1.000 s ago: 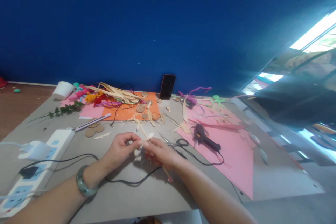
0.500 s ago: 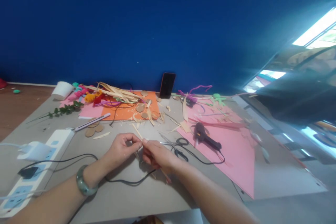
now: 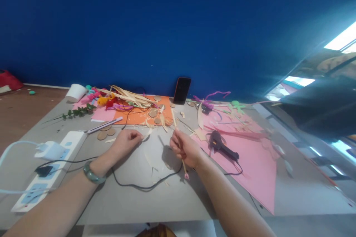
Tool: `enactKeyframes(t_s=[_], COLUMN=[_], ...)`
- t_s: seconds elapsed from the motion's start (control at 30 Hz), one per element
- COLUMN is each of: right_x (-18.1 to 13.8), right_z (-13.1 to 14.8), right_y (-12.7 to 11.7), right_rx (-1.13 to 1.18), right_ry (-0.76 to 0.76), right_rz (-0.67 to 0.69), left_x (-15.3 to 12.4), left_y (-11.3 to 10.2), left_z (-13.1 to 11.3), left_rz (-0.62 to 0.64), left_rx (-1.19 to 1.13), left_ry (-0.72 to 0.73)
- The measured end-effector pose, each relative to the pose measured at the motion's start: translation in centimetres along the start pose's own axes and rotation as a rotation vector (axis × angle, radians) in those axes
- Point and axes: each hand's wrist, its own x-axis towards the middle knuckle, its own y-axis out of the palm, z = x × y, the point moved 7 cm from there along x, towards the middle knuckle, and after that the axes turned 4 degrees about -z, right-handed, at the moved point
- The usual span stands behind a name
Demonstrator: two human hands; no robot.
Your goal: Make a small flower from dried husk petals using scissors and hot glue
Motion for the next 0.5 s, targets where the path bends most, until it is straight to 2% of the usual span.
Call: enactKeyframes(t_s=[0.23,0.33,0.5], right_x=[-0.4,-0.6,-0.8], right_z=[-0.3,-0.3,-0.2], right_y=[0.7,0.7,0.9], right_rx=[-0.059,-0.06,-0.053], right_ry=[-0.007,-0.01,-0.004], right_rz=[0.052,0.055,0.064], left_x=[0.0,-0.1,0.0], left_y=[-0.7,-0.8,-1.0], left_z=[-1.0,-1.3,-1.2], left_rz=[-0.054,-0.088,-0.128], left_rx=[0.429,0.457,0.365], left_ry=[0.234,0.239,0.192])
